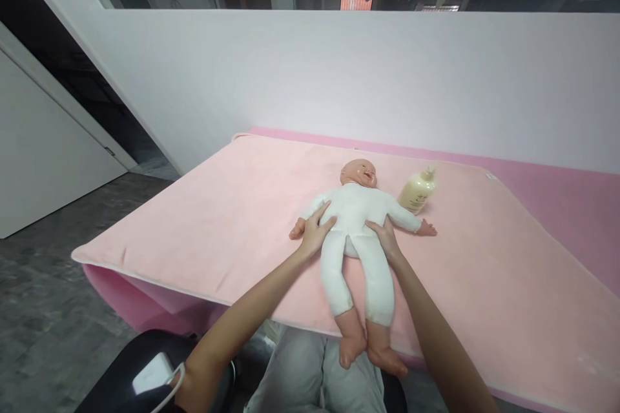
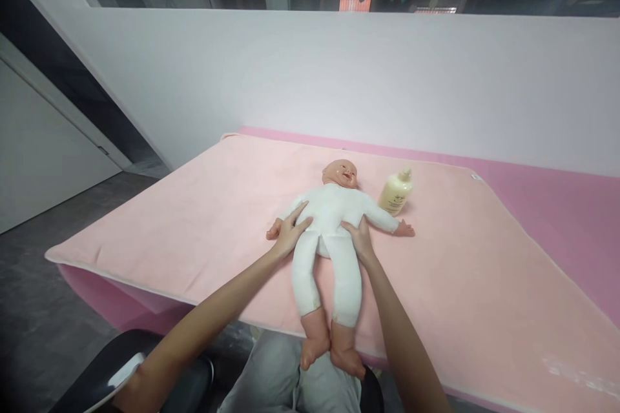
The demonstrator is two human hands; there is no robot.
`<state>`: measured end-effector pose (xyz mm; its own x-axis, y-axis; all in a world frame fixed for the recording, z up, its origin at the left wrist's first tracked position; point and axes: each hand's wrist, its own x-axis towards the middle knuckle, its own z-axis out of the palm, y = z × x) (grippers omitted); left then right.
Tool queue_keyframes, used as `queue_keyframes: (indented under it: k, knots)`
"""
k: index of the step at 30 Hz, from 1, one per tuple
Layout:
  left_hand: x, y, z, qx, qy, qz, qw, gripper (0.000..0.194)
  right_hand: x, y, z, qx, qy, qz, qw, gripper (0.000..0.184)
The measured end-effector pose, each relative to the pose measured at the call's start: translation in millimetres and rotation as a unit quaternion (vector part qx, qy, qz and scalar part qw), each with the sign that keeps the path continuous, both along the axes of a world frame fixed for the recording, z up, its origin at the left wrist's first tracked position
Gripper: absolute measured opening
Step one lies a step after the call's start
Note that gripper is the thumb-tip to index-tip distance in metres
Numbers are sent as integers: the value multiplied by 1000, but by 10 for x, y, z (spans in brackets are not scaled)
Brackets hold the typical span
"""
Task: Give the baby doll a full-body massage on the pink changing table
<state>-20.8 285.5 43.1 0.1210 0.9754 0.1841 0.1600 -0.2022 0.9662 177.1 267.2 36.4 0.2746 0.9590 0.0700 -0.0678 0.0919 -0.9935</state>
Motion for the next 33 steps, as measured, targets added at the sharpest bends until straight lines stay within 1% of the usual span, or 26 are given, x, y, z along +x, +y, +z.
queue_keyframes:
  k: [2,5,7,9,13,15,17,19,21,24,27,33]
  knots:
    - [-27,21,-14,10,22,-4,1000,52,-5,-37,11,9,-42,-29,999,55]
    - [-78,39,-29,44,79,8,996,46,19,-75,19,16,-152,-86,984,41]
    - [-115,43,-28,80,124,12,989,43,50,-82,20,5,-220,-120,968,47]
    - [-151,57,-19,107,178,24,978,41,80,-78,13,-12,-261,-141,955,55]
    - [-230,150,-11,129,286,101,944,36,118,-67,-17,-32,-304,-131,943,61]
    - [-276,215,-24,129,314,131,932,34,129,-67,-27,-37,-322,-120,939,62]
    - [-317,268,-49,118,325,141,928,32,137,-69,-30,-41,-335,-110,935,63]
    - [-344,297,-78,115,329,131,928,30,143,-69,-30,-44,-341,-104,933,64]
    - [-353,304,-105,133,334,101,928,29,146,-66,-32,-46,-343,-102,933,65]
    - [-345,300,-133,163,364,63,915,27,150,-59,-40,-48,-347,-94,932,65]
    - [-336,300,-148,167,396,61,901,29,152,-54,-47,-51,-352,-88,930,66]
    - [-338,309,-183,161,429,53,887,32,157,-51,-52,-58,-360,-85,927,66]
